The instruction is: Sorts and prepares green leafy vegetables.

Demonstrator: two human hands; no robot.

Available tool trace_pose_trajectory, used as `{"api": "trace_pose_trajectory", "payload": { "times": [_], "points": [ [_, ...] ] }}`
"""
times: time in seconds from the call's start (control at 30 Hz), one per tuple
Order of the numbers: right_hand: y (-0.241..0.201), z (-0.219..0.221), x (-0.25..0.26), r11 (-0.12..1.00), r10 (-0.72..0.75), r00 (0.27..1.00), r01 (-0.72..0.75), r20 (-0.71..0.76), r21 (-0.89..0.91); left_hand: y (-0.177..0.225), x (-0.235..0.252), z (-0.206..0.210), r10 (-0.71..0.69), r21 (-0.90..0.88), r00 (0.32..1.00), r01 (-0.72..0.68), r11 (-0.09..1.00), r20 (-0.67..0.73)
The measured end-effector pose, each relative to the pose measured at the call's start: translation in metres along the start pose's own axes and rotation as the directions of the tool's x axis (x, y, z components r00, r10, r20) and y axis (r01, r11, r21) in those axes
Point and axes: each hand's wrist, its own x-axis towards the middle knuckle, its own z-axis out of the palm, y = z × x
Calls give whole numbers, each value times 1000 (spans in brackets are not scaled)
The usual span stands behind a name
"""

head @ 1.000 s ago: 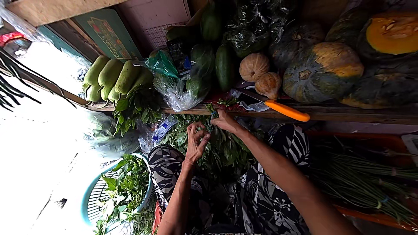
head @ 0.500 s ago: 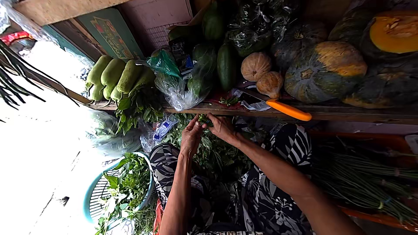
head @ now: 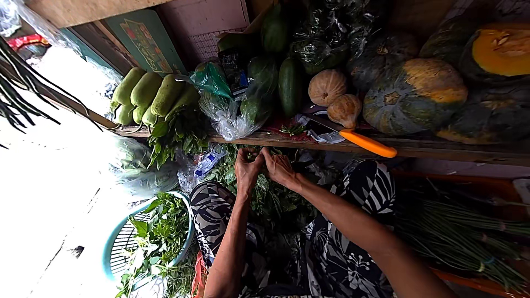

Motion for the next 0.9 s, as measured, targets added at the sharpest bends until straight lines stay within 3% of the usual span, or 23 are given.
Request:
{"api": "trace_pose_trajectory", "payload": {
  "times": [0.07,0.13,0.23,0.3,0.37,0.43,0.53,0.6,0.67,0.77,0.9],
  "points": [
    [-2,-8,2,985,77,997,-77,3,154,-8,0,5,8,-179,997,7,984,83],
    [5,-14,6,917,105,992,-72,-62,393,-22,-3,6,108,-215,971,-61,975,213],
    [18,-28,13,632,169,965,50,-201,773,-25,-17,6,77,-36,887,-68,997,454],
    [19,-37,13,437,249,939,109,-236,893,-22,-28,3,-6,72,867,-34,997,499],
    [15,-42,4,346,291,933,104,-212,932,-18,-35,-2,-13,26,869,0,1000,494],
    [15,-43,-4,325,185,965,118,-185,938,-10,-42,-10,20,-118,909,32,992,417],
    [19,-52,-5,456,-21,975,207,-222,866,13,-30,-51,29,-198,963,26,980,268],
    [30,-59,-3,501,19,968,209,-252,840,35,-10,-100,35,-30,989,-31,999,144],
    [39,-65,-3,468,84,967,174,-240,866,62,18,-152,118,235,993,-118,965,11],
    [45,-67,-2,448,109,964,168,-241,878,101,74,-217,184,605,968,-45,795,-170],
    [43,-62,-3,523,76,978,128,-195,843,134,137,-257,162,847,969,73,527,-185]
  ]
}}
